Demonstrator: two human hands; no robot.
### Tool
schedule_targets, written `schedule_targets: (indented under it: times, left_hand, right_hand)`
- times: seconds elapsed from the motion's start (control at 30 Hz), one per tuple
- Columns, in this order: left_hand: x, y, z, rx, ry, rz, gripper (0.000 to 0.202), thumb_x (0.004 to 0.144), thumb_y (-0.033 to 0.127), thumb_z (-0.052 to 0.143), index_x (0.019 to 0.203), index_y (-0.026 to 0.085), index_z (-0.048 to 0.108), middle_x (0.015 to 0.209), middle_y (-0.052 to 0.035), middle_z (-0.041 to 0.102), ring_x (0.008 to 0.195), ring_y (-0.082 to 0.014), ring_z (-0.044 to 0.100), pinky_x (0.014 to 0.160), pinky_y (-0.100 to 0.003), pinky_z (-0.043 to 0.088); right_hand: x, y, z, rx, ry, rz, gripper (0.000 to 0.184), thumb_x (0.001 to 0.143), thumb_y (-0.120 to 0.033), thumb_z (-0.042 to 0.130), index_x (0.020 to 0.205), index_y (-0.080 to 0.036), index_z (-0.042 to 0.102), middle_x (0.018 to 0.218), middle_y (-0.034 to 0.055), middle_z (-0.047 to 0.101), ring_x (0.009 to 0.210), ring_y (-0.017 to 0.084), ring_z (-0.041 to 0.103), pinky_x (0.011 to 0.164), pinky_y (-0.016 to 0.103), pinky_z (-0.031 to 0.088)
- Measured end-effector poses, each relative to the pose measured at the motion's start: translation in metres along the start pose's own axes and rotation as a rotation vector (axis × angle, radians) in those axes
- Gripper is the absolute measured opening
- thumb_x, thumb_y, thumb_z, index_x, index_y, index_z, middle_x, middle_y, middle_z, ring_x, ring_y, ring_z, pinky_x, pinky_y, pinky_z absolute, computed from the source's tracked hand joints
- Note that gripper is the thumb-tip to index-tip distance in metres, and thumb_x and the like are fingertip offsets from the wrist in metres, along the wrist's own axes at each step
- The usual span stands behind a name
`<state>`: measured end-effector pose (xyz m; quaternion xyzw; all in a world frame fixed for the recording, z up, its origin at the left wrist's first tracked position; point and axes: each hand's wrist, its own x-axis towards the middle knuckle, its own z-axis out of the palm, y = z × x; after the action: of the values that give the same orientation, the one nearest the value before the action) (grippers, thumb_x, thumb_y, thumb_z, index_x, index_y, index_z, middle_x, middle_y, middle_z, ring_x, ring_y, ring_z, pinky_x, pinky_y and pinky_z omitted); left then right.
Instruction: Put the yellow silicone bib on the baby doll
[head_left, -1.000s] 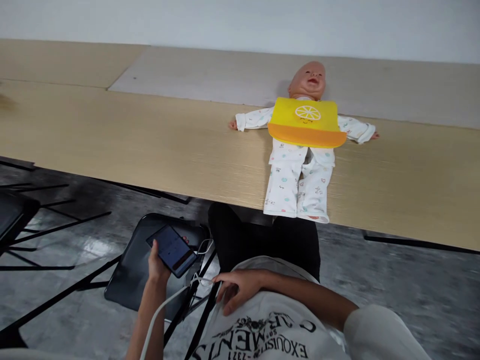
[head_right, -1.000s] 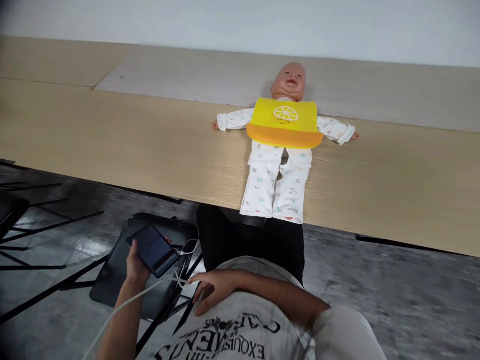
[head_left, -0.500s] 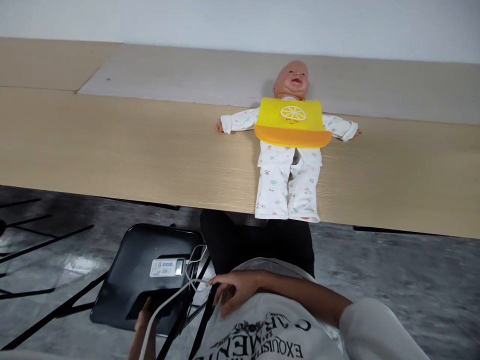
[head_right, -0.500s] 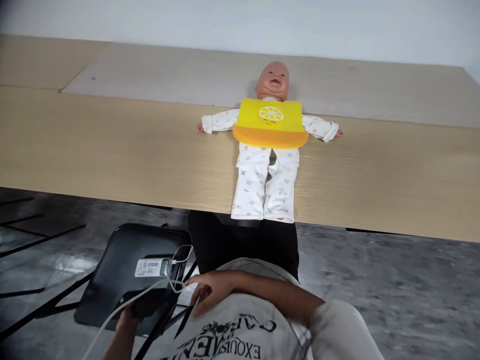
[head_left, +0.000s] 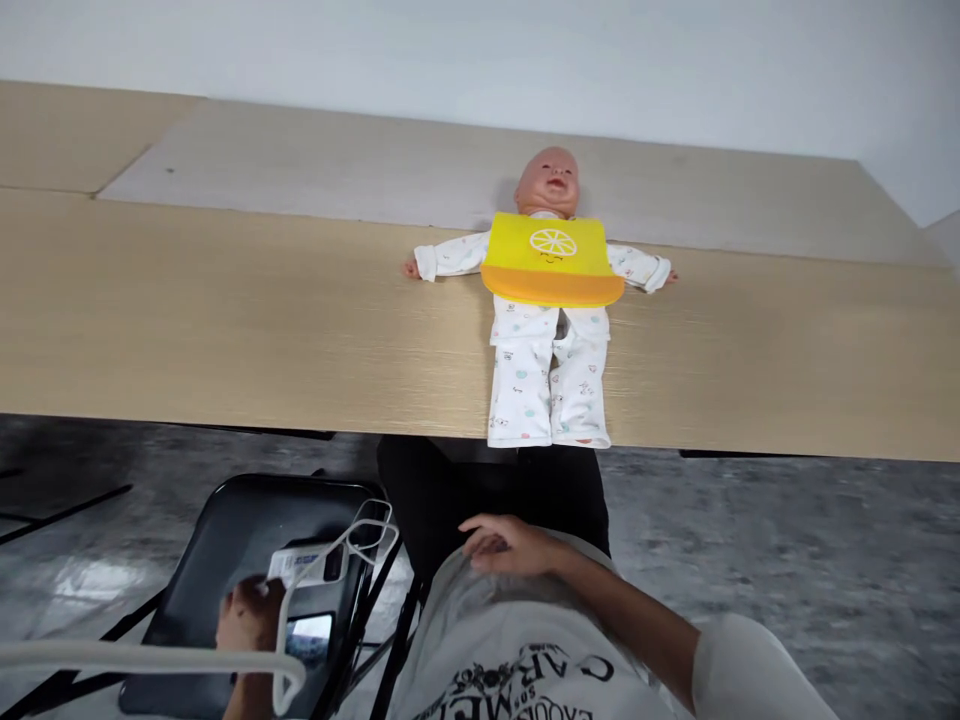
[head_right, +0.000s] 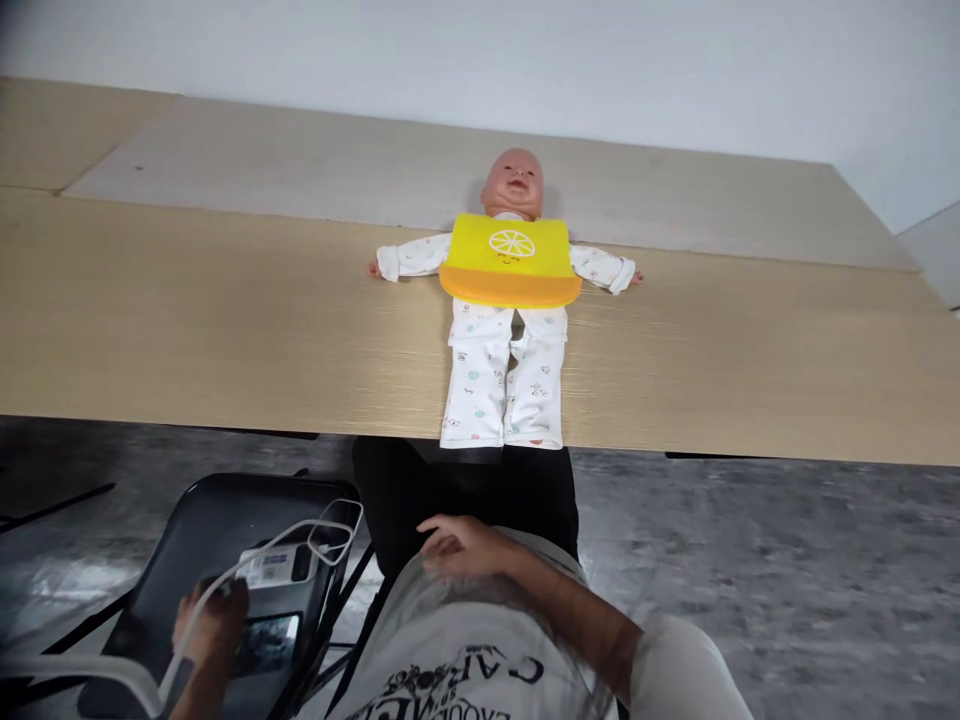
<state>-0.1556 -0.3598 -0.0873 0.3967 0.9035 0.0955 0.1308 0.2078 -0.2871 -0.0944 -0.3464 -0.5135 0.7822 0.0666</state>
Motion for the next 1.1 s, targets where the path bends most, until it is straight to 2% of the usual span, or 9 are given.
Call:
schedule_targets:
  times: [0.07,0.17,0.37,0.53,0.63,0.77,0.87,0.97,1.1]
  left_hand:
    - [0.026,0.016,0.0,-0.137,0.202,0.019,0.016,0.064,0.043,0.05,0.053,0.032,0.048,0.045,0.0022,0.046,0.055,-0.0338,0.058,0.055,-0.045,0.044]
    - [0.062,0.074,-0.016,-0.334,0.278,0.173,0.007,0.068,0.04,0.057,0.065,0.034,0.055,0.058,0.0058,0.055,0.068,-0.0276,0.062,0.07,-0.042,0.048]
    - [0.088,0.231,-0.056,-0.71,0.076,0.513,0.014,0.074,0.034,0.061,0.072,0.02,0.064,0.062,0.0023,0.06,0.061,-0.015,0.056,0.061,-0.028,0.044]
    - [0.093,0.319,-0.046,-0.624,-0.072,0.883,0.023,0.076,0.028,0.06,0.096,0.018,0.067,0.071,0.0002,0.06,0.059,-0.0112,0.051,0.058,-0.026,0.043]
    - [0.103,0.361,-0.027,-0.591,-0.001,1.074,0.042,0.074,0.032,0.065,0.114,0.02,0.064,0.086,-0.0036,0.058,0.06,-0.0117,0.048,0.058,-0.029,0.046]
    - [0.121,0.405,-0.015,-0.551,0.015,1.203,0.068,0.067,0.057,0.074,0.122,0.02,0.06,0.117,-0.0126,0.052,0.098,-0.0248,0.055,0.083,-0.041,0.051]
    - [0.127,0.425,-0.017,-0.433,-0.039,1.284,0.073,0.064,0.069,0.07,0.12,0.022,0.06,0.127,-0.0125,0.051,0.124,-0.0343,0.044,0.104,-0.053,0.037]
    - [0.126,0.434,-0.015,-0.375,-0.096,1.264,0.071,0.066,0.072,0.066,0.117,0.022,0.06,0.119,-0.0109,0.057,0.117,-0.0322,0.05,0.103,-0.052,0.038]
    - [0.12,0.432,0.001,-0.479,-0.049,1.149,0.076,0.059,0.07,0.071,0.115,0.021,0.059,0.11,-0.0104,0.059,0.102,-0.0272,0.056,0.09,-0.043,0.047]
  right_hand:
    - [-0.025,-0.01,-0.013,0.009,0.081,0.0,0.071,0.073,-0.061,0.07,0.127,-0.017,0.056,0.118,0.0138,0.066,0.108,0.025,0.065,0.097,0.042,0.049]
    - [-0.06,-0.032,-0.038,-0.012,0.107,-0.021,0.062,0.078,-0.057,0.069,0.12,-0.013,0.06,0.116,0.0157,0.067,0.104,0.022,0.066,0.093,0.039,0.051]
    - [-0.118,-0.094,-0.104,-0.028,0.194,-0.171,0.04,0.086,-0.045,0.066,0.109,-0.013,0.063,0.105,0.0128,0.069,0.092,0.015,0.067,0.079,0.028,0.053]
    - [-0.13,-0.127,-0.154,-0.125,0.715,-0.349,0.031,0.085,-0.043,0.066,0.074,-0.015,0.058,0.06,-0.0022,0.053,0.052,0.006,0.047,0.05,0.019,0.038]
    - [-0.111,-0.143,-0.185,-0.222,0.968,-0.505,0.03,0.083,-0.044,0.067,0.076,-0.017,0.056,0.062,-0.0029,0.05,0.052,0.007,0.043,0.05,0.021,0.037]
    - [-0.071,-0.168,-0.234,-0.398,1.16,-0.64,0.044,0.076,-0.056,0.068,0.102,-0.021,0.059,0.106,0.0065,0.061,0.078,0.015,0.059,0.062,0.028,0.049]
    - [-0.051,-0.183,-0.262,-0.671,1.127,-0.743,0.06,0.074,-0.064,0.068,0.118,-0.025,0.057,0.134,0.0098,0.051,0.112,0.024,0.055,0.089,0.041,0.051]
    - [-0.042,-0.188,-0.277,-0.821,1.034,-0.784,0.058,0.078,-0.068,0.062,0.117,-0.025,0.059,0.124,0.0095,0.059,0.119,0.026,0.052,0.105,0.049,0.04]
    - [-0.035,-0.183,-0.286,-0.731,1.029,-0.776,0.063,0.075,-0.069,0.063,0.116,-0.022,0.059,0.116,0.0108,0.062,0.108,0.025,0.057,0.099,0.046,0.044]
